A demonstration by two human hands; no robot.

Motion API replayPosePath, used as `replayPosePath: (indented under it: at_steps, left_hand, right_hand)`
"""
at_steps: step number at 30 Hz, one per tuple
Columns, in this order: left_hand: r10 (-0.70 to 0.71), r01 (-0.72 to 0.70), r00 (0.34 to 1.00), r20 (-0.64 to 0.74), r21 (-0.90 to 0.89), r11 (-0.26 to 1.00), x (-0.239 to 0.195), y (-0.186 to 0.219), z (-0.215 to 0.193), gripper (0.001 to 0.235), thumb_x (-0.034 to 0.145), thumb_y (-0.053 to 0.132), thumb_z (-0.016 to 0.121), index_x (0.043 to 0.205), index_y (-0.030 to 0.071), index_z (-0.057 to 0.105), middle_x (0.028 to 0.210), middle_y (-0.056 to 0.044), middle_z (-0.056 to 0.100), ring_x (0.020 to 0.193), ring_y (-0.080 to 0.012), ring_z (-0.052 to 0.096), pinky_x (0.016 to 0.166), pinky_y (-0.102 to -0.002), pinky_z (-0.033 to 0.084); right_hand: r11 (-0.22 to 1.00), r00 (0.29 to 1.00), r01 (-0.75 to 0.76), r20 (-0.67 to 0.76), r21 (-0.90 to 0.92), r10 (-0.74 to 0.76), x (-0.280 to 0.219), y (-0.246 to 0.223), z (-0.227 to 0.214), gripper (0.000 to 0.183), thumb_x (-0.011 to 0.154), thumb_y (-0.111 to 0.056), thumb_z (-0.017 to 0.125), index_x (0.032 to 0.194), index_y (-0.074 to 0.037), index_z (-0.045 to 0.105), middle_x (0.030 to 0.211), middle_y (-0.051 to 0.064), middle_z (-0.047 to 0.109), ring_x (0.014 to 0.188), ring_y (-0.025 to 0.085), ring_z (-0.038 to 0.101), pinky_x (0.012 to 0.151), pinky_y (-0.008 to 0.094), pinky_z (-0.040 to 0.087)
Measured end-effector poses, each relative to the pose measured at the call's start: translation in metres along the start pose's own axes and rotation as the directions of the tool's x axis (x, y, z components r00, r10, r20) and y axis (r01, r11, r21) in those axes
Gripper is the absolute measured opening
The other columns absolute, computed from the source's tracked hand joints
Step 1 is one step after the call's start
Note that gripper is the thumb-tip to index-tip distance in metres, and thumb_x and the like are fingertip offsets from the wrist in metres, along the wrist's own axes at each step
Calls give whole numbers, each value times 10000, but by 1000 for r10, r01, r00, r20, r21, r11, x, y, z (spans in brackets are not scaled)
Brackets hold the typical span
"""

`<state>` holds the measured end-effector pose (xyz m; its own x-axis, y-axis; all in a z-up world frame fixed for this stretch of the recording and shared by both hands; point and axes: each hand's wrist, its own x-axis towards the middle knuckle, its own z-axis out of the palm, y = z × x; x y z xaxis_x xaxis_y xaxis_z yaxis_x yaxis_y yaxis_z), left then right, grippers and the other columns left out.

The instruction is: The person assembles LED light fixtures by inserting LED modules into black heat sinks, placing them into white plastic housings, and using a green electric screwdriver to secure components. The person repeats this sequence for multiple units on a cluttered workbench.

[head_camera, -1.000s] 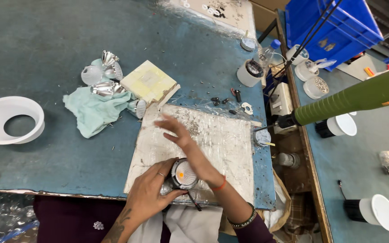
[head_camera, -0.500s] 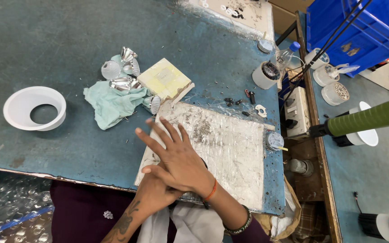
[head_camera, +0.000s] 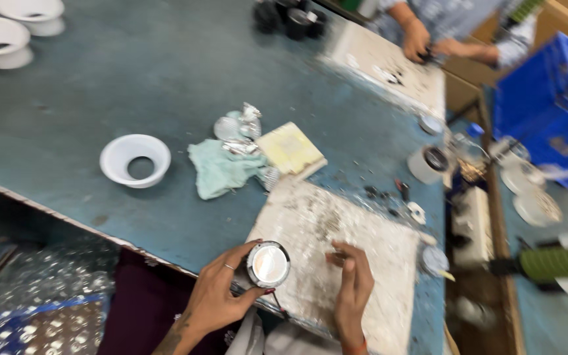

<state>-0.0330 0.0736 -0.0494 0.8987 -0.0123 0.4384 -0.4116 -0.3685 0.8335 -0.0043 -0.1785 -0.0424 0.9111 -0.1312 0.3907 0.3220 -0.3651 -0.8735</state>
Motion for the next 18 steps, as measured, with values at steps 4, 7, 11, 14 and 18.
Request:
replayPosePath:
  at_steps: [4,7,11,14,18]
  left_hand:
    - [-141,148,983,-115,57,987,5,-17,-27,794,652,274,942,1315,45,569,1198,-171,726,1101,-352,717,915,-417,562]
    - [-176,190,976,-126,105,976,15,-24,-42,782,681,235,899,1349,34,546,1230,-188,718,1136,-367,699,945,-421,549]
    - [-136,145,983,-125,71,987,18,-24,-52,800,713,249,907,1382,25,530,1287,-203,678,1200,-374,664,1002,-435,514]
    - [-35,90,941,-336,150,985,25,-32,-67,816,745,235,883,1431,12,502,1413,-236,593,1303,-410,593,1086,-465,463]
    - [190,141,811,-554,499,855,59,-61,-102,972,701,268,915,1484,6,403,1507,-336,428,1417,-521,415,1148,-522,385]
  right_hand:
    - [975,988,150,50,-162,-144,-3,6,11,249,996,-167,594,1120,10,717,1120,141,707,891,225,760,760,320,610]
    - [922,965,262,89,-285,-247,-1,9,18,193,925,-82,660,1083,1,734,1107,140,726,890,206,761,753,305,606]
    - [938,979,202,63,-282,-192,-5,19,18,188,878,-67,694,1045,-19,765,1088,138,738,870,204,774,744,306,626]
    - [947,983,185,55,-264,-177,-6,30,17,183,890,-72,691,1049,-24,769,1094,140,734,879,208,779,761,307,632]
    - [943,981,193,69,-272,-181,-4,42,13,199,910,-124,684,1063,-32,773,1098,147,731,899,212,782,774,319,645]
